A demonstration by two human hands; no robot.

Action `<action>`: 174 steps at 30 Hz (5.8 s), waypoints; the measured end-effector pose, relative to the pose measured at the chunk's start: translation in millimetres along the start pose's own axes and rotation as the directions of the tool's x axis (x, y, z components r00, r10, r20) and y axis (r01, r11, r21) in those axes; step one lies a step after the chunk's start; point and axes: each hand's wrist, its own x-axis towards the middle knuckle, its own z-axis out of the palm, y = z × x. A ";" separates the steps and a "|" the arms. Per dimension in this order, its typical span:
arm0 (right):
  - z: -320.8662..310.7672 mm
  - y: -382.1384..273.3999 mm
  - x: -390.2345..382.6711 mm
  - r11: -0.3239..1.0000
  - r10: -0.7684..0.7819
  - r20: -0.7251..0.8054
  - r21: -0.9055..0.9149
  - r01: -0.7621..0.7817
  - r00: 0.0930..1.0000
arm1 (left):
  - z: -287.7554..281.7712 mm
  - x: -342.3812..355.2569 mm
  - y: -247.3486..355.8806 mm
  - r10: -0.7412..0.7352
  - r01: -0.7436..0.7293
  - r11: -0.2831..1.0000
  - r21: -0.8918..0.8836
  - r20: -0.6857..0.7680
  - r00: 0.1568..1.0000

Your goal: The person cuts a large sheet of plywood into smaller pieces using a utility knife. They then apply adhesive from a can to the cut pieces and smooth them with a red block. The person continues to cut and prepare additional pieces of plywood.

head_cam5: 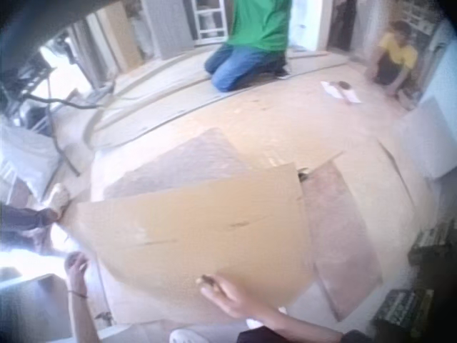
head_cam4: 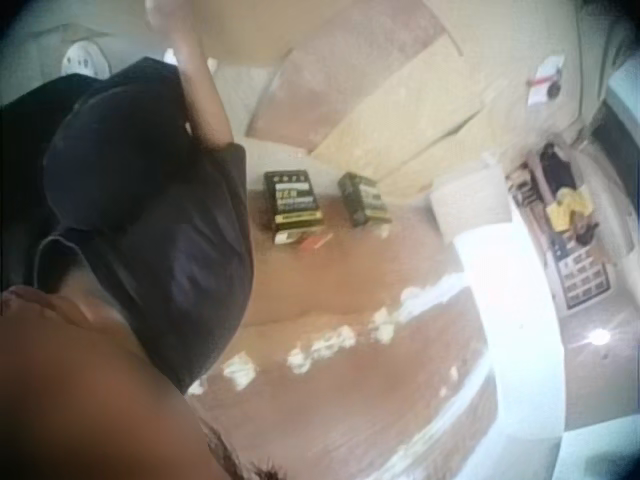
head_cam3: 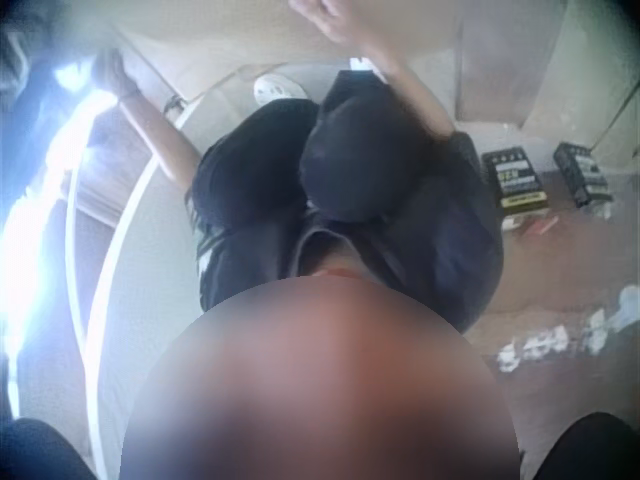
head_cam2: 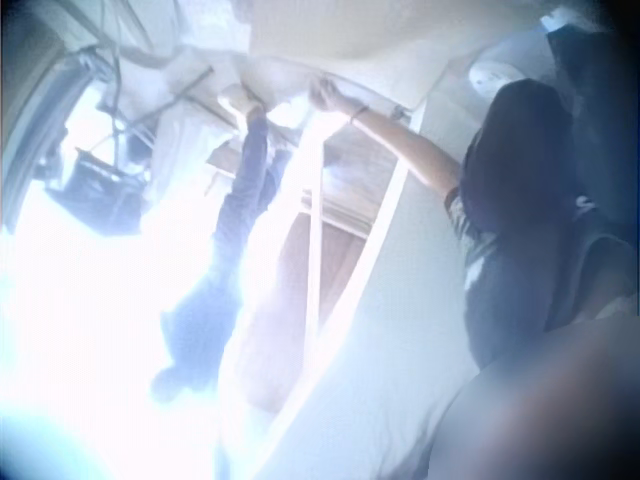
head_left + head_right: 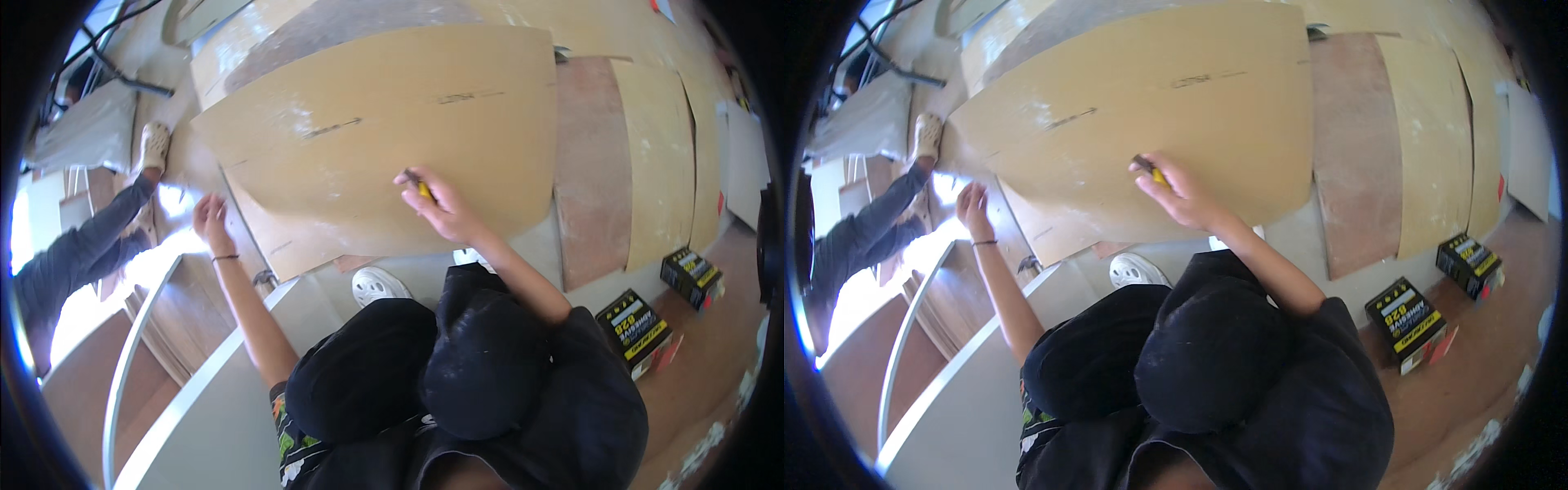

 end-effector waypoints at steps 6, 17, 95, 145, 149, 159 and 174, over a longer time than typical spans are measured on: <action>-23.1 -45.9 14.7 0.975 0.148 -0.133 -0.149 -0.167 0.980 | 91.6 -42.2 64.6 -0.122 0.137 0.985 -0.105 0.138 0.983; -94.8 -102.2 168.2 0.380 -0.456 0.032 -0.896 0.228 0.889 | 80.0 -42.5 54.6 -0.119 0.176 0.934 -0.310 0.195 0.974; -203.9 -151.5 234.0 0.181 -0.291 0.026 -0.980 0.082 0.956 | 180.5 -107.1 113.9 0.687 -0.704 0.594 0.390 0.210 0.696; 12.5 -198.8 156.1 -0.097 -0.010 0.203 -0.975 0.201 0.979 | 98.2 -82.0 29.9 -0.283 0.271 0.959 0.082 0.316 0.906; 39.8 -236.2 107.5 -0.227 -0.057 0.222 -0.952 0.204 0.973 | 104.5 -110.1 35.3 -0.265 0.328 0.940 -0.098 0.397 0.879; 12.3 -183.6 193.4 -0.224 0.052 0.115 -0.967 0.124 0.992 | 108.5 -114.0 15.5 -0.253 0.334 0.890 -0.309 0.274 0.928; -225.2 -24.5 32.4 0.625 -0.115 -0.761 -0.555 -0.548 0.639 | 51.5 -85.0 13.3 -0.063 0.063 0.998 -0.005 -0.024 0.998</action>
